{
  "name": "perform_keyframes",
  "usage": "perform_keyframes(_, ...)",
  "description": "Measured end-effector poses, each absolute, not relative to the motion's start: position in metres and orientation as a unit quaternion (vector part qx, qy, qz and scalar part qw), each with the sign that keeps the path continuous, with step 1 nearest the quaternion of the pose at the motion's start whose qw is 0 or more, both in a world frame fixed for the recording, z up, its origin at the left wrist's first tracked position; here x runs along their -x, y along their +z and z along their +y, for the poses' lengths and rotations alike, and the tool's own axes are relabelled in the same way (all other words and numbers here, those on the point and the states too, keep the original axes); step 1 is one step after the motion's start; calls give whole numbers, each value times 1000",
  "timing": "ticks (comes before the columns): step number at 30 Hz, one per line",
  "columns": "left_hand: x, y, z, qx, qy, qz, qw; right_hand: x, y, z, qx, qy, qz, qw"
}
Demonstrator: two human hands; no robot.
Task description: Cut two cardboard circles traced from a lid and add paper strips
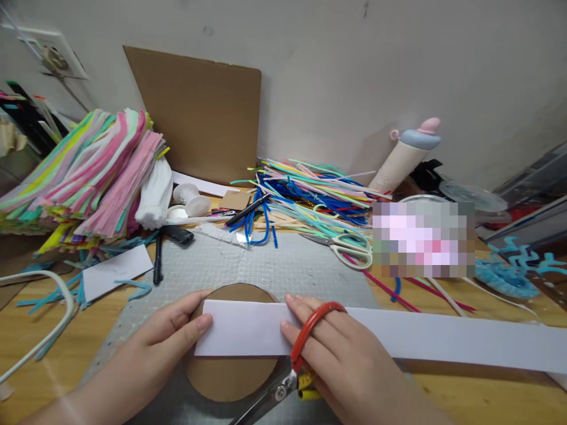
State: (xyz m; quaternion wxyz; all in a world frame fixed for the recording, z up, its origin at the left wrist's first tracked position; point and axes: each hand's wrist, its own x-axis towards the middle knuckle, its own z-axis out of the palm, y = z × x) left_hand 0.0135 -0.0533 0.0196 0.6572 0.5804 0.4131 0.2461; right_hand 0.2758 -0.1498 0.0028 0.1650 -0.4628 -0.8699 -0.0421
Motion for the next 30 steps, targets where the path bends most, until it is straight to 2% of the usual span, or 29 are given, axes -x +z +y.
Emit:
perform_keyframes(14,-16,19,-50,-498,245,405,726,-270,5,-147,453,-13,-876,167)
perform_keyframes(24,-18,12,-55,-362,184,409,817,-263,10,-146,457,0,-872,177)
perform_keyframes(30,-23,13,-57,-383,177,396,815,-262,10,-147,450,-26,-875,176)
